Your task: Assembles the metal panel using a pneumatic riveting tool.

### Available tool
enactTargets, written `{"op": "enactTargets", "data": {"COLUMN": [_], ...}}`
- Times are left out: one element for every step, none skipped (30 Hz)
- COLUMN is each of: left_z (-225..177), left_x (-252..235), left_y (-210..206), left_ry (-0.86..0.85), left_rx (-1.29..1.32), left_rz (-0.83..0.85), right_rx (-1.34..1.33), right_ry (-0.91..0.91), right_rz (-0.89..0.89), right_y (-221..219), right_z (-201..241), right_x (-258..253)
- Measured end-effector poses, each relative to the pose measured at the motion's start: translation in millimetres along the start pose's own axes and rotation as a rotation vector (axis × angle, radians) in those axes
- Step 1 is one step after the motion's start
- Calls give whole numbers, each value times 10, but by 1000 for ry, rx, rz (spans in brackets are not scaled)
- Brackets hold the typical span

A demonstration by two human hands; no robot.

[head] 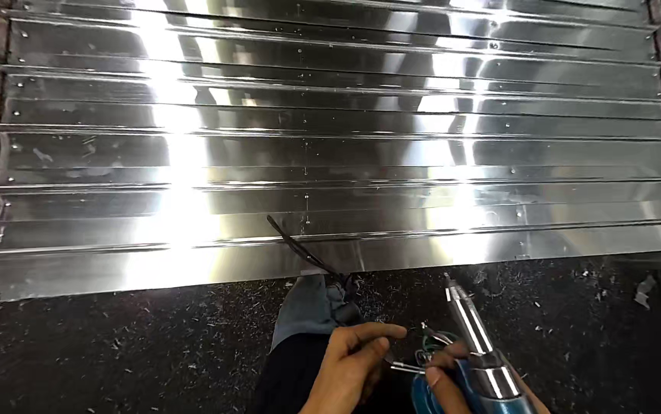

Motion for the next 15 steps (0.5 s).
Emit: {"op": "enactTargets", "data": {"left_z": [12, -15, -83, -174, -266, -352, -433, -503, -569, -650, -760, -895, -1033, -1170, -1302], "left_x": [33, 66, 94, 112, 116, 101, 64, 21, -20, -56, -83, -85, -68, -47, -28], "left_y": [51, 55, 10, -69, -148, -202, -219, -204, -170, -123, -60, 21, 132, 267, 409], "left_ry": [-21, -56, -102, -154, -204, -244, -263, -264, -263, -267, -287, -327, -376, -419, -450], "left_rx": [5, -23, -82, -125, -127, -100, -57, -3, 54, 102, 128, 129, 123, 123, 137], "left_rz": [-34, -41, -24, 2, 21, 26, 18, -5, -32, -52, -65, -74, -95, -126, -159], "right_rx": [-41, -78, -112, -136, -154, -170, -183, -192, -200, -200, -179, -133, -90, -47, 7], "right_ry": [-25, -45, -56, -57, -50, -31, -6, 20, 42, 61, 86, 124, 171, 223, 290], "right_rz": [-13, -29, -55, -89, -124, -148, -163, -161, -147, -113, -81, -65, -59, -51, -41], "right_y": [12, 13, 6, -6, -31, -78, -141, -214, -282, -358, -428, -486, -535, -586, -636], "right_z": [-30, -56, -74, -62, -27, 29, 99, 170, 241, 319, 418, 526, 609, 689, 792], "right_x": [13, 18, 13, -7, -34, -70, -112, -147, -185, -238, -304, -363, -402, -436, -485]}}
Point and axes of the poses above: each hand's wrist, its own x-axis away from the middle knuckle, its own y-axis out of the back of the hand, z = x × y, the point moved 9 cm from there along -x, towards the middle knuckle, and after that the axes turned 15 degrees about x, right-handed, at the moved point
